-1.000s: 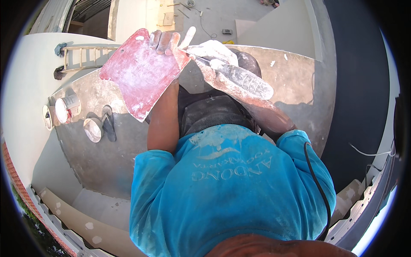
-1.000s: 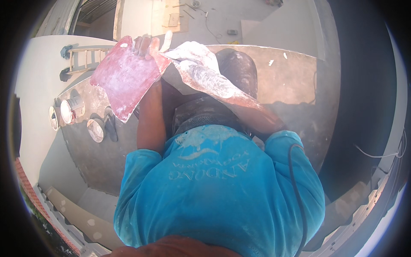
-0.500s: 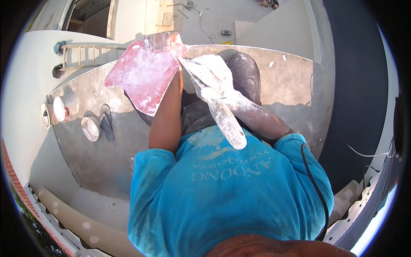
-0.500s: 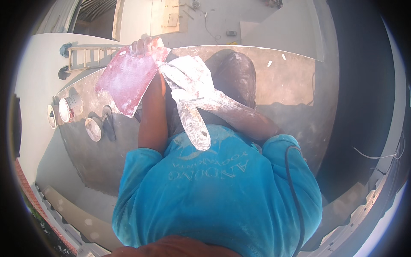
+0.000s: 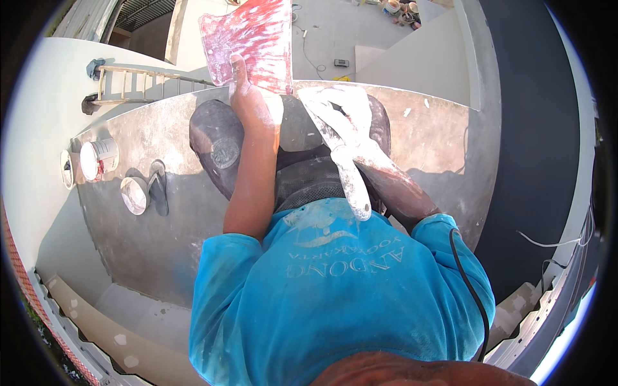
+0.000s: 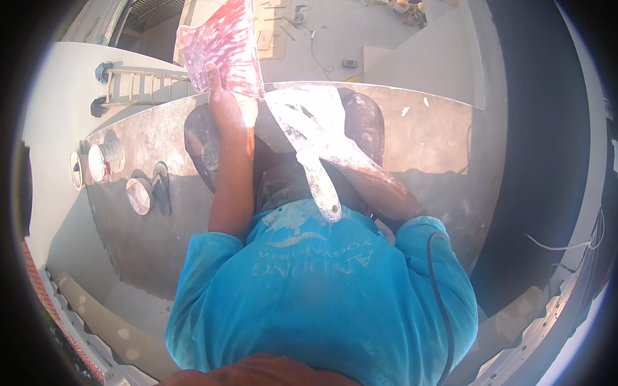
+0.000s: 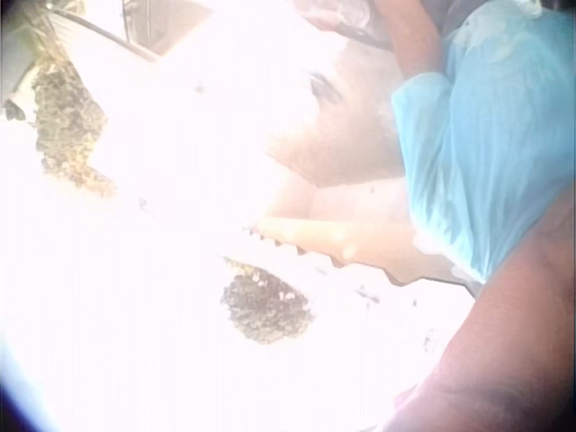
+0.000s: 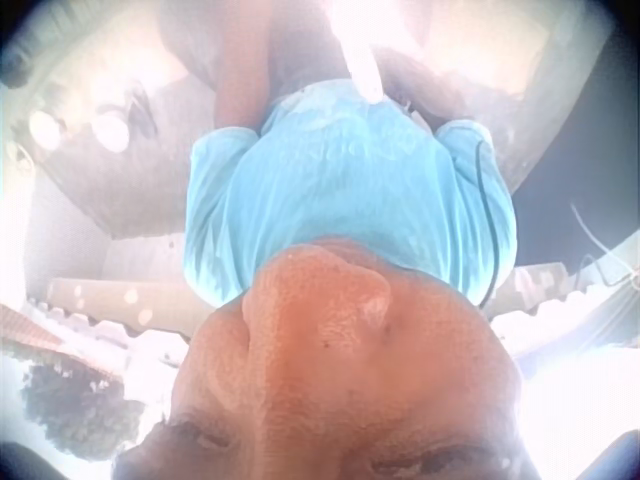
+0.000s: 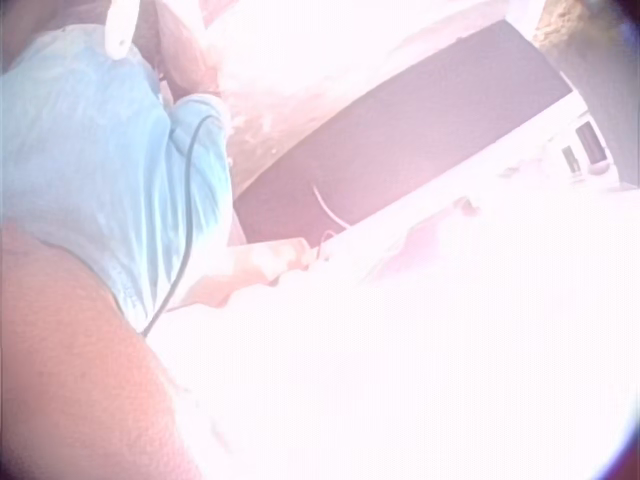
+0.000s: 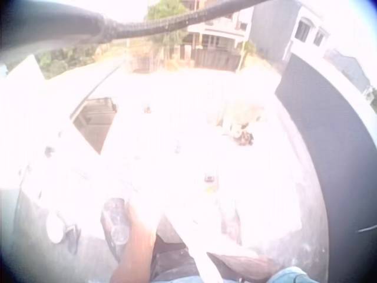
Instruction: The person scoops white plaster from a bucket using a trowel and applies it to a ceiling surface with a hawk. They repeatedly smooth the plaster on the ceiling and transfer more material from the bucket to the hawk.
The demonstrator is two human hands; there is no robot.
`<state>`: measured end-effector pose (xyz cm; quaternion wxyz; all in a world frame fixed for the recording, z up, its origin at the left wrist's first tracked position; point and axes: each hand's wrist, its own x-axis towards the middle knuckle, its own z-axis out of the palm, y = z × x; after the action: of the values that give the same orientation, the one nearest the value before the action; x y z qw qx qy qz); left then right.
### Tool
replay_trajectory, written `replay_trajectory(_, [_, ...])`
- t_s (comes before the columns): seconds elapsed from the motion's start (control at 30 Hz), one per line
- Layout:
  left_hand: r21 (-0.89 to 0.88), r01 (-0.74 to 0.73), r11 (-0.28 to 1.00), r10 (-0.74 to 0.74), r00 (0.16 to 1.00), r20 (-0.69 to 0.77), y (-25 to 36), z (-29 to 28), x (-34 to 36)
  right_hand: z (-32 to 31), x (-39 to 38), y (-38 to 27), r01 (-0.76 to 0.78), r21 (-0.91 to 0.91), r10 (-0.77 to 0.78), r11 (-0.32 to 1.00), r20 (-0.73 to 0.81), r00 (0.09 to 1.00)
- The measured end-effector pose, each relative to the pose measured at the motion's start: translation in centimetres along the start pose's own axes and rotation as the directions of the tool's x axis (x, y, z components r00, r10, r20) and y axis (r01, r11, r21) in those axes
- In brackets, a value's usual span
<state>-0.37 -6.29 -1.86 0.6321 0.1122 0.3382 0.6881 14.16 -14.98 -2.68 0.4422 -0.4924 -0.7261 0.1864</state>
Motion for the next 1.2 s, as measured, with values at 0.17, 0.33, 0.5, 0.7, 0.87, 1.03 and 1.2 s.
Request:
replay_trajectory(0.17, [0.058,0.095,0.994,-0.096,0.995,0.019,0.6,0.4,-1.3,1.0,0.2,0.9,0.274,-0.219,-0.318,0.936,-0.196,0.928])
replay_trajectory(0.33, [0.207,0.103,0.973,-0.120,0.990,0.072,1.5,0.5,-2.5,-0.7,2.1,2.0,0.232,-0.333,-0.317,0.914,-0.229,0.920])
replay_trajectory(0.5, [0.246,0.121,0.962,-0.157,0.978,0.135,1.5,-0.6,-2.4,-2.1,4.6,4.2,0.161,-0.359,-0.278,0.919,-0.305,0.911])
replay_trajectory(0.7, [0.218,0.183,0.959,-0.225,0.956,0.190,1.5,-1.9,-1.0,-1.6,3.0,2.4,0.234,-0.386,-0.351,0.892,-0.267,0.897])
replay_trajectory(0.87, [0.258,-0.015,0.966,-0.103,0.894,0.436,2.1,-3.4,-1.9,-5.4,5.7,3.6,-0.593,0.021,0.536,0.805,-0.454,0.712])
replay_trajectory(1.03, [0.306,-0.344,0.888,-0.025,0.627,0.778,2.9,-6.4,2.0,-5.7,2.6,-0.5,-0.455,0.281,0.530,0.845,-0.331,0.781])
replay_trajectory(1.2, [0.549,-0.222,0.806,-0.151,0.819,0.553,5.8,-1.6,-0.5,-6.1,0.2,-0.5,-0.266,0.168,0.303,0.949,-0.267,0.915])
